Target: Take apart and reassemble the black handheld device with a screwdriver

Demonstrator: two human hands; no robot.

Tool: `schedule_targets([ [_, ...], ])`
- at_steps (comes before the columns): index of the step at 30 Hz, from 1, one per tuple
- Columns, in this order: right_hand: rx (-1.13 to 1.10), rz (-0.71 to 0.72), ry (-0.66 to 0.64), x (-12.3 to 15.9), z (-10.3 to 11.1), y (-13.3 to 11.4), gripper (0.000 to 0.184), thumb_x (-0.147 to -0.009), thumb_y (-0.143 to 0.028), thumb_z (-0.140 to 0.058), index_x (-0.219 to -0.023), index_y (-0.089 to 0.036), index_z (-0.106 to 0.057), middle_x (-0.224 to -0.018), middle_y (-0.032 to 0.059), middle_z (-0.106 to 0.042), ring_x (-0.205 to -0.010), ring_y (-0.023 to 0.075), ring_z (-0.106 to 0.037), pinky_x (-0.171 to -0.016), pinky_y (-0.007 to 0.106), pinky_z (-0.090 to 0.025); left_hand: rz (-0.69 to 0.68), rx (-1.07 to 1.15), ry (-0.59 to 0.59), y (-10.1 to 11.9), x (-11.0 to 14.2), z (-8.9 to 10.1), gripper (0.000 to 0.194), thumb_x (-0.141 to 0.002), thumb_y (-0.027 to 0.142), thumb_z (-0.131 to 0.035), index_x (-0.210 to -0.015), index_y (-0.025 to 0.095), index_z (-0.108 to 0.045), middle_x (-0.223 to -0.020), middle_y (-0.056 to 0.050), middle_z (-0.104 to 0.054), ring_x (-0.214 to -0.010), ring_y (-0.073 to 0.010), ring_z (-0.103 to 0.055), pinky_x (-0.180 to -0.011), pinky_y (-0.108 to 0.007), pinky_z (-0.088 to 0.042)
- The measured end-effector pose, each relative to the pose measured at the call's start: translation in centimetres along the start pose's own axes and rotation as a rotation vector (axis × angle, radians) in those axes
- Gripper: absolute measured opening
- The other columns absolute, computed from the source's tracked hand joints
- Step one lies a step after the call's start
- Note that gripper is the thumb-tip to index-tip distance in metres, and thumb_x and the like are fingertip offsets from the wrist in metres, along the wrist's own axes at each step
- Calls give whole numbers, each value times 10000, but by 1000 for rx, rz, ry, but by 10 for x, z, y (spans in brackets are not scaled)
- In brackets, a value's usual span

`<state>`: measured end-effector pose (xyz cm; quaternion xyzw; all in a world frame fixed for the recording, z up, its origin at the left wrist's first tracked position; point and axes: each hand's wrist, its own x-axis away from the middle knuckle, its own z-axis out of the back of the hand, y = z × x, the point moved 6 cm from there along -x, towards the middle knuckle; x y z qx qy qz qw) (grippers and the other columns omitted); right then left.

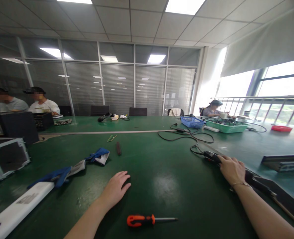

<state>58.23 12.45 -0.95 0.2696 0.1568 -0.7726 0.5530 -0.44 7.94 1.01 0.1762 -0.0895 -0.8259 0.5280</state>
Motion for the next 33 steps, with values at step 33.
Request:
schedule_targets([
  [33, 3, -13, 52, 6, 19, -8, 387, -915, -365, -423, -1209, -210, -621, -1129, 159, -616, -990, 347, -575, -821, 490, -413, -24, -20, 12, 1, -1, 0, 398, -926, 380, -487, -1241, 184, -631, -1383, -109, -537, -1307, -286, -460, -1095, -474, -374],
])
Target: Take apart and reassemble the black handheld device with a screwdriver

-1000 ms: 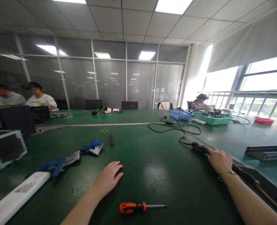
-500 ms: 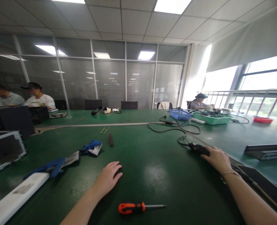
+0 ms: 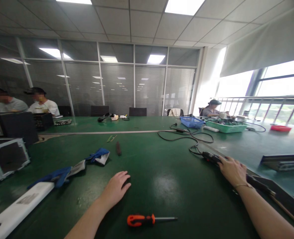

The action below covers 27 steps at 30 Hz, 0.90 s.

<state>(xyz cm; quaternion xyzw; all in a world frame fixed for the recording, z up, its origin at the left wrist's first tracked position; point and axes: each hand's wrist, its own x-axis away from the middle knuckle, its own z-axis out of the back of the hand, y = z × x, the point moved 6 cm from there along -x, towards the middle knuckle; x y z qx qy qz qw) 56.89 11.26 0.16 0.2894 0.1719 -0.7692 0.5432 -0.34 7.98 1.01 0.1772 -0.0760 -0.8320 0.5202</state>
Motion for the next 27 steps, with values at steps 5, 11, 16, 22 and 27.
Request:
schedule_targets([
  [5, -91, 203, 25, 2, 28, -68, 366, -959, -400, -393, -1188, -239, -628, -1134, 83, -631, -995, 228, -579, -855, 324, -429, -3, -6, 5, -1, -1, -2, 402, -930, 386, -481, -1241, 179, -630, -1379, -113, -540, -1306, -281, -461, -1097, -467, -372],
  [11, -64, 166, 53, -13, 35, -108, 454, -943, -439, -426, -1343, -238, -502, -1297, 148, -533, -1162, 327, -477, -952, 458, -345, 11, 10, 1, 1, 0, 0, 398, -923, 375, -496, -1241, 179, -630, -1381, -114, -538, -1304, -291, -462, -1089, -479, -378],
  [16, -2, 23, -78, -33, 8, -55, 463, -850, -409, -571, -1280, -236, -566, -1143, 207, -595, -992, 377, -574, -773, 487, -415, 12, 25, -1, 2, 2, 2, 395, -919, 374, -507, -1242, 185, -632, -1382, -112, -538, -1309, -290, -457, -1098, -473, -368],
  [22, -18, 167, -218, -58, -19, -32, 327, -907, -311, -469, -1191, -254, -620, -1033, 139, -641, -898, 278, -617, -698, 343, -441, 33, 24, -14, 4, 1, 3, 400, -923, 384, -496, -1254, 197, -622, -1390, -97, -532, -1314, -282, -450, -1093, -471, -376],
  [27, -32, 286, -306, -50, -45, -40, 441, -820, -293, -595, -1260, -306, -576, -1054, 108, -644, -954, 283, -607, -725, 327, -441, -1, 25, 17, 2, -1, 0, 395, -920, 366, -506, -1246, 178, -627, -1373, -112, -546, -1303, -286, -460, -1090, -473, -377],
])
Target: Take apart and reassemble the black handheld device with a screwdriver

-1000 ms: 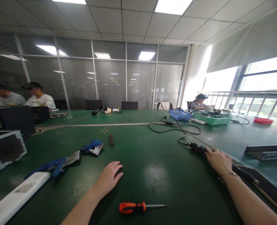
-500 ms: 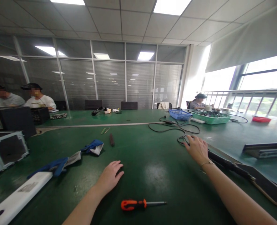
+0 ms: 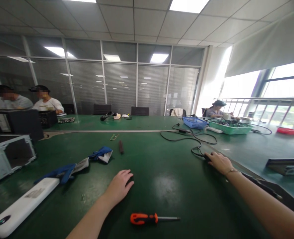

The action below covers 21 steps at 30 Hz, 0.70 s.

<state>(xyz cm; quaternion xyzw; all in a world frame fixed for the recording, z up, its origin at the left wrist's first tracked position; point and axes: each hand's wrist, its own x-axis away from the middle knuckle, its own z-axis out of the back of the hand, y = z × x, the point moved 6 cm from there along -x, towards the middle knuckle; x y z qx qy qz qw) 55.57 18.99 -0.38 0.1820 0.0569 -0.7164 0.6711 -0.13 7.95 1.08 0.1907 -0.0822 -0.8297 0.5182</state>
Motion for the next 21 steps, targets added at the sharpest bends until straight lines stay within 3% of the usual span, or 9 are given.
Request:
schedule_targets([
  [5, -64, -38, -21, -4, -10, 12, 460, -836, -262, -536, -1295, -251, -571, -963, 115, -676, -846, 261, -648, -678, 305, -452, -11, 6, 17, -2, 2, -3, 390, -919, 366, -507, -1240, 183, -630, -1373, -107, -548, -1301, -289, -461, -1090, -477, -373],
  [10, -137, -86, -8, -14, 1, 22, 429, -829, -344, -541, -1241, -259, -628, -996, 86, -696, -860, 255, -658, -668, 285, -464, 11, -18, -11, 0, 3, 0, 407, -926, 363, -483, -1262, 175, -614, -1385, -107, -536, -1311, -278, -451, -1091, -463, -374],
  [14, -157, -121, 45, -17, 16, 21, 483, -870, -385, -481, -1327, -250, -553, -1051, 106, -682, -901, 274, -645, -706, 317, -466, 22, -22, -27, 3, 4, 2, 416, -930, 376, -470, -1276, 188, -604, -1395, -93, -528, -1320, -276, -440, -1091, -463, -373],
  [17, -166, -127, 62, -16, 28, 15, 496, -896, -406, -439, -1351, -228, -527, -1039, 125, -684, -917, 290, -640, -728, 344, -469, 16, -21, -23, 5, 3, 3, 408, -929, 366, -475, -1269, 184, -609, -1393, -98, -528, -1318, -277, -442, -1095, -467, -366],
  [21, -192, -43, 46, 0, 35, -17, 512, -880, -461, -485, -1340, -241, -531, -1065, 103, -688, -943, 271, -645, -763, 328, -481, 12, -11, -13, 4, 3, 2, 393, -926, 360, -490, -1255, 189, -620, -1386, -100, -536, -1312, -283, -450, -1087, -474, -372],
])
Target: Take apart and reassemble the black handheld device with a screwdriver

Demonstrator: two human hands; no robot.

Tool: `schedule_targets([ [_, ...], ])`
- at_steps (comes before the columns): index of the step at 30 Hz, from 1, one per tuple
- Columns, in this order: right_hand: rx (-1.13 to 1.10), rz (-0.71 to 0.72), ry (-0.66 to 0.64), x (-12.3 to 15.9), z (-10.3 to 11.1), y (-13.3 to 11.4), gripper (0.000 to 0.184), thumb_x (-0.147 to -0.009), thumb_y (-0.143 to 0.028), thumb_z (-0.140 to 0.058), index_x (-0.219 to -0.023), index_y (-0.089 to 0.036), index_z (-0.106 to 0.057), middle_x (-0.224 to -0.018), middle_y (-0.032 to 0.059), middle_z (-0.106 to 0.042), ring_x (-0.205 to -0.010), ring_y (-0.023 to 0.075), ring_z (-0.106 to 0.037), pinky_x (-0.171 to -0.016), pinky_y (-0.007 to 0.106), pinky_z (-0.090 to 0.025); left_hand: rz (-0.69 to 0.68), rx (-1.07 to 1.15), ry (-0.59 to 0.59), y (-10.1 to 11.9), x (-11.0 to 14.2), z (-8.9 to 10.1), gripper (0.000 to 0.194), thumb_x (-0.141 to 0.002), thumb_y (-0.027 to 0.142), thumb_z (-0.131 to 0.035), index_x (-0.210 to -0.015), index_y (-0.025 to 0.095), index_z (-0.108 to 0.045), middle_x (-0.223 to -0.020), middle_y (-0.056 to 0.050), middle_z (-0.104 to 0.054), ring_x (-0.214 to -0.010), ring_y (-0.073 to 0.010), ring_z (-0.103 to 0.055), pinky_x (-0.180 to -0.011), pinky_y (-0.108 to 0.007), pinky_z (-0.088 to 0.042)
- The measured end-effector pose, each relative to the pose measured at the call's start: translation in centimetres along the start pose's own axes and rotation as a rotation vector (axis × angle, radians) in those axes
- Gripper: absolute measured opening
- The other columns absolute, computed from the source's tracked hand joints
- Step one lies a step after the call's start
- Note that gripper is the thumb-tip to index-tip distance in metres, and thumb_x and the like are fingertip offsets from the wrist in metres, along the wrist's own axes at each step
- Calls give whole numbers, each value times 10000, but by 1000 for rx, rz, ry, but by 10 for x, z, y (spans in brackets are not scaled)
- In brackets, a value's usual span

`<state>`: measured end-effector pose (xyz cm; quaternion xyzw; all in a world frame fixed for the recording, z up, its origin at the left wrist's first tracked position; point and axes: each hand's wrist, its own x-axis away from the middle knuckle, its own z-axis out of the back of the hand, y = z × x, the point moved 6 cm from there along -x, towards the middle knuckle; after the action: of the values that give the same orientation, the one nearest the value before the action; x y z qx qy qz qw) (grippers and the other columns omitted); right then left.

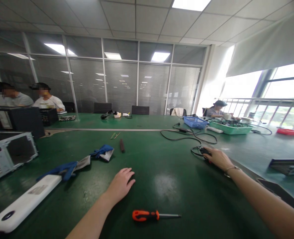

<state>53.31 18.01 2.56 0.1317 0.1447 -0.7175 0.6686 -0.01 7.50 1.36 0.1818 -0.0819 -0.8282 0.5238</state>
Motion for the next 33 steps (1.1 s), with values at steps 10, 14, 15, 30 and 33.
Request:
schedule_targets([
  [10, 11, -60, -12, 43, -40, -43, 495, -914, -485, -436, -1325, -228, -537, -1142, 134, -672, -1042, 305, -628, -842, 397, -478, -9, -8, 6, -2, -1, -1, 403, -931, 355, -484, -1263, 167, -614, -1384, -119, -534, -1312, -291, -450, -1097, -470, -361],
  [14, -5, -97, -25, 56, -34, -27, 658, -873, -577, -456, -1408, -193, -443, -1134, 156, -665, -993, 301, -653, -808, 382, -500, -17, -1, 15, -3, 0, -2, 400, -924, 357, -491, -1246, 163, -628, -1375, -125, -542, -1305, -293, -457, -1097, -473, -362],
  [15, -9, -106, -26, 61, -31, -21, 694, -862, -593, -461, -1418, -179, -429, -1126, 158, -667, -988, 300, -656, -809, 378, -504, -17, 4, 17, -4, 0, -2, 399, -922, 358, -493, -1244, 167, -630, -1374, -123, -543, -1304, -294, -459, -1095, -477, -364],
  [30, 68, -281, 43, 83, -16, -50, 387, -923, -391, -410, -1171, -250, -672, -959, 163, -671, -891, 316, -648, -691, 387, -495, -36, 4, 19, -7, 2, -7, 408, -920, 364, -486, -1261, 181, -614, -1385, -106, -535, -1314, -297, -446, -1090, -496, -361],
  [33, 31, -234, 41, 73, -16, -96, 368, -931, -380, -417, -1182, -270, -662, -927, 147, -662, -868, 301, -634, -661, 358, -479, -21, 14, 29, -8, 2, -6, 399, -912, 370, -498, -1249, 195, -621, -1378, -93, -546, -1312, -302, -447, -1082, -508, -366],
])
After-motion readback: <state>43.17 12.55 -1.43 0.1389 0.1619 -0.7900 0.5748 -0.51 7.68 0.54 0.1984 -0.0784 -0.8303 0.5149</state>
